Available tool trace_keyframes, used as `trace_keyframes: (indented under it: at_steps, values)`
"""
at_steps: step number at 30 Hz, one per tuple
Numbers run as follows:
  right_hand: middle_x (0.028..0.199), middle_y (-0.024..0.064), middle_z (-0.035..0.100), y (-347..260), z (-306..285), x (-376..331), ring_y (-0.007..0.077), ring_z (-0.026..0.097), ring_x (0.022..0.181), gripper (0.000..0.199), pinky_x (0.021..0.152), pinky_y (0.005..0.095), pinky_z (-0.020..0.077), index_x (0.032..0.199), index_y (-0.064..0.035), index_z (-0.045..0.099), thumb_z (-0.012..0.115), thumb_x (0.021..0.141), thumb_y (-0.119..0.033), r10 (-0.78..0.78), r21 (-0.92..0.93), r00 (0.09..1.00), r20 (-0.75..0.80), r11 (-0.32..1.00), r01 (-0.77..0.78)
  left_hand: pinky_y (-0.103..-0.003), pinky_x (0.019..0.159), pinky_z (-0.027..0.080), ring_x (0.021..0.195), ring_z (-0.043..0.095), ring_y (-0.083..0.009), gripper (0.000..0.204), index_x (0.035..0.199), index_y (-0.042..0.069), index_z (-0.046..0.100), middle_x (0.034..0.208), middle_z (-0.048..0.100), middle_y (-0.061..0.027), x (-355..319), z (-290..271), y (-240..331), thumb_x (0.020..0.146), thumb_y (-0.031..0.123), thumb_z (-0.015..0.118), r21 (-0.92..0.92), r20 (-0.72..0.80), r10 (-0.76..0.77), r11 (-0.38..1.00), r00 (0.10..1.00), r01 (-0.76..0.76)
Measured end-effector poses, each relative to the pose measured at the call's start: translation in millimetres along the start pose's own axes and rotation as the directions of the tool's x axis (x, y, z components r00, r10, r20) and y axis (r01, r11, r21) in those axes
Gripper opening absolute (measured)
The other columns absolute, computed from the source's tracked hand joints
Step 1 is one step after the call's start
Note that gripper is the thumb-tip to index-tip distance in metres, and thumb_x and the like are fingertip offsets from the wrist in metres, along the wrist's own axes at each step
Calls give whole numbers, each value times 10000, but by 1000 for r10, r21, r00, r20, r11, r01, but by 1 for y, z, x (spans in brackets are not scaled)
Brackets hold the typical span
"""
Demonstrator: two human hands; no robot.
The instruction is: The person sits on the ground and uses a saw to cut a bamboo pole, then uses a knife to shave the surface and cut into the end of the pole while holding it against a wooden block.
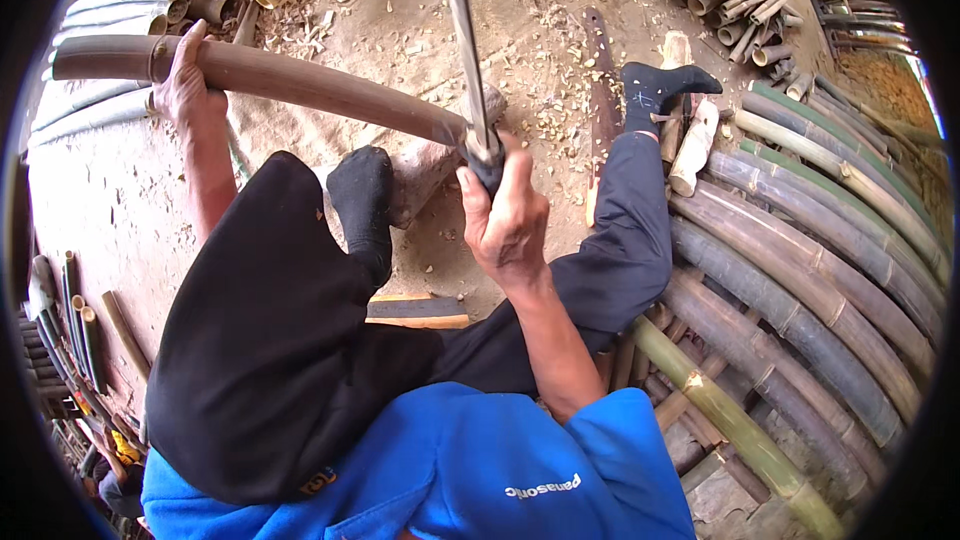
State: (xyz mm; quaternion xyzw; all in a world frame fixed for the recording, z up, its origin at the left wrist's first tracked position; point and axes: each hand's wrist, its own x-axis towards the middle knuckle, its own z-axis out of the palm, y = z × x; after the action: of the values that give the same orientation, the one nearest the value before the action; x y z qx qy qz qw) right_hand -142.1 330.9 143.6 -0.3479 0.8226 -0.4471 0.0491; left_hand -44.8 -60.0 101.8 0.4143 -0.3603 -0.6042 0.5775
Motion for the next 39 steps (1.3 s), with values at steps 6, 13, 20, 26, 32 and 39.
trace_keyframes:
  at_steps: [6,13,20,26,32,39]
  values:
    - [891,314,682,98,14,-22,503,678,814,369,641,567,514,1167,-32,454,525,1046,-373,546,-540,797,258,766,-349,-378,726,624,748,691,-209,488,1097,-60,644,901,698,-113,-24,25,-15,687,22,896,68,9,-16,998,1000,15]
    - [834,200,685,9,-1,-10,397,713,753,258,594,444,523,1153,-29,531,650,993,-193,9,-39,1000,9,999,-8,-379,739,605,792,706,-233,544,1201,-26,607,911,710,-147,-6,-5,5,730,37,872,0,225,5,1000,974,-5]
    - [833,276,688,68,12,-45,497,683,787,331,643,547,527,1183,-43,449,563,1032,-315,424,-400,857,293,868,-293,-390,802,594,842,711,-253,396,1136,-19,640,1012,724,-154,-22,2,10,783,11,817,-5,357,44,999,933,-46]
    - [782,209,663,1,-2,-12,398,698,688,299,585,406,535,1226,-22,504,647,987,-131,11,-27,999,53,1000,-10,-394,790,591,873,711,-261,353,1090,-64,654,930,733,-165,-5,-4,7,811,85,811,-66,364,-28,996,931,55]
    - [881,333,671,105,13,-36,547,652,794,363,701,618,501,1154,-45,447,539,1032,-373,556,-501,784,277,779,-377,-460,923,564,928,684,-272,395,1170,26,552,1035,656,-123,-4,6,-2,835,45,759,-104,489,-19,991,872,80]
    - [808,217,686,16,5,-22,433,696,708,294,604,484,527,1137,-33,483,607,1019,-271,28,7,999,40,1000,-28,-496,941,557,1005,669,-281,435,1197,59,533,1061,653,-128,7,-24,8,828,59,762,-192,617,-61,955,784,225]
